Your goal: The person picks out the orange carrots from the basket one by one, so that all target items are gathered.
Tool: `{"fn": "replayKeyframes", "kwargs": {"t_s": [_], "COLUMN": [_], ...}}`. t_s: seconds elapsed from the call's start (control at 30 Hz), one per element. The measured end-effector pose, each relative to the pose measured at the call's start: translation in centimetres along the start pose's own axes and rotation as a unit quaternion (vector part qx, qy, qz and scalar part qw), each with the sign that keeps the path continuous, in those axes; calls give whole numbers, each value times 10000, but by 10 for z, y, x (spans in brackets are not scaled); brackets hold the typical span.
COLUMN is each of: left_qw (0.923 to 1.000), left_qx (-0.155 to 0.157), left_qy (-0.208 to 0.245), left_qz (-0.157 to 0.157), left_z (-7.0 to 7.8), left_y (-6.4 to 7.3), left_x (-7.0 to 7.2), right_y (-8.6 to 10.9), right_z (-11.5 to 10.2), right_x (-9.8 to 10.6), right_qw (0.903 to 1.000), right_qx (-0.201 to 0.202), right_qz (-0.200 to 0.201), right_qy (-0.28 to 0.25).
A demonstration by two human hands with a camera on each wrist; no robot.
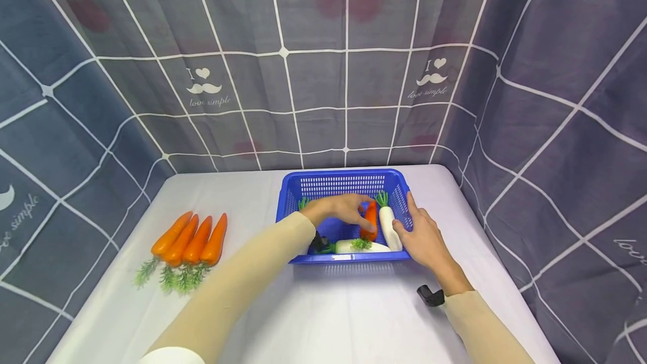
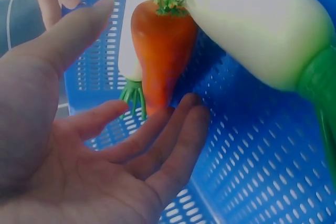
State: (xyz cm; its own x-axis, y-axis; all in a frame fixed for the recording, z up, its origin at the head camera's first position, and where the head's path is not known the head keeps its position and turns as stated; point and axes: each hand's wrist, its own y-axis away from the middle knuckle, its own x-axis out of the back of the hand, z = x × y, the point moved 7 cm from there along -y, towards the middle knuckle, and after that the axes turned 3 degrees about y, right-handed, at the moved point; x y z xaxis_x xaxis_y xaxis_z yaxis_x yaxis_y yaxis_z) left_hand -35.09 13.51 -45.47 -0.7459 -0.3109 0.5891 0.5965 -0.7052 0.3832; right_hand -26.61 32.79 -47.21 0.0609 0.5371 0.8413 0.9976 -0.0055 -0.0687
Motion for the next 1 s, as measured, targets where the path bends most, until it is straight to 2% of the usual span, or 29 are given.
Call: {"fn": "replayKeyframes", "kwargs": {"t_s": [0.1, 0.3, 0.53, 0.73, 1.0], "left_qw": [10000, 9995, 9994, 9994, 9988], "left_qx": [47, -37, -36, -50, -263], "left_qy": [-4, -317, 260, 281, 402], "left_qz": [-69, -68, -234, -184, -73], "left_z": [0, 0, -1, -3, -6], "left_y": [-4, -6, -4, -2, 9], "left_x": [-4, -9, -11, -8, 0], "right_y": [0, 0, 0, 1, 2], "right_z": [0, -1, -1, -2, -2], "right_x": [0, 0, 0, 0, 0], "right_qw": [10000, 10000, 10000, 10000, 10000], "right_qx": [3, -25, -19, -11, -12], "right_qz": [9, -9, 29, 41, 68], "right_qy": [-15, -28, -2, 18, 24]}}
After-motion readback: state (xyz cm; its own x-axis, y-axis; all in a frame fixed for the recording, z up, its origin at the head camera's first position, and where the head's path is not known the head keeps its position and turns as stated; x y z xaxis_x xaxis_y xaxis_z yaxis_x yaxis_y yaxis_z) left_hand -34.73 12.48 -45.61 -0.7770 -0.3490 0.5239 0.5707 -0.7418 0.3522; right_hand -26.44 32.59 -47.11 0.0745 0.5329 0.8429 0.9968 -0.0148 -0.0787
